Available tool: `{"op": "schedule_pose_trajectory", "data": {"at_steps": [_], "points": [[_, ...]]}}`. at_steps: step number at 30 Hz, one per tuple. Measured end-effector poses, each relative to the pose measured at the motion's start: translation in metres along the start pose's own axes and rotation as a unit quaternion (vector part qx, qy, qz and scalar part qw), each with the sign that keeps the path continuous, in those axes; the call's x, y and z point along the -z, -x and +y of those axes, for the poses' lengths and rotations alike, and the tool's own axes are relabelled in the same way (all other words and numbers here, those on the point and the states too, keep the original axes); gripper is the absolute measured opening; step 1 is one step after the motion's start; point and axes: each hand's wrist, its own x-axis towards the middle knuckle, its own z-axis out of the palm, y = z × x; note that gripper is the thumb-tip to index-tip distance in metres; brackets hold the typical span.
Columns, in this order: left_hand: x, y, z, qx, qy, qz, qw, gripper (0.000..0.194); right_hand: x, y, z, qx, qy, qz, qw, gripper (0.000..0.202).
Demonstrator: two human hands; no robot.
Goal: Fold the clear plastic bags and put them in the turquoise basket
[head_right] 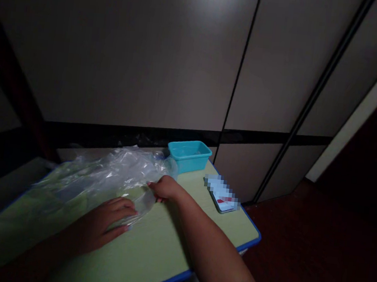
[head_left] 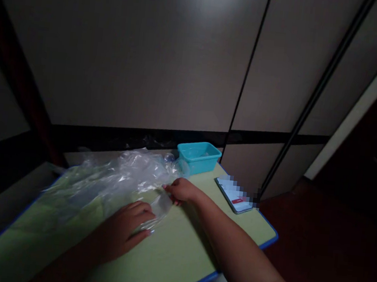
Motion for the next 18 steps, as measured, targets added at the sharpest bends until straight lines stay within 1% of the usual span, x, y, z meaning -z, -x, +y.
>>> {"op": "schedule_pose_trajectory", "data": {"at_steps": [4,8,14,18], "points": [[-0.0013,-0.0013,-0.0061,-0.009,0.001,0.023,1.0,0.026,-0.0002,0.0002,-0.0043,-0.008,-0.03,-0.031,0.999,0.041],[-0.0001,-0.0011,-0.0046,-0.007,0.004,0.025,1.0,0.027,-0.0025,0.0019,-0.005,0.0,-0.022,-0.044,0.999,0.041],[-0.0011,0.0004,-0.0036,0.003,0.019,0.017,1.0,0.031,-0.0037,0.0061,-0.0058,-0.005,0.066,-0.01,0.998,0.036],[-0.0014,0.0008,-0.0035,0.006,0.018,0.025,1.0,0.032,-0.0039,0.0068,-0.0058,0.01,0.105,-0.016,0.994,0.035]]}}
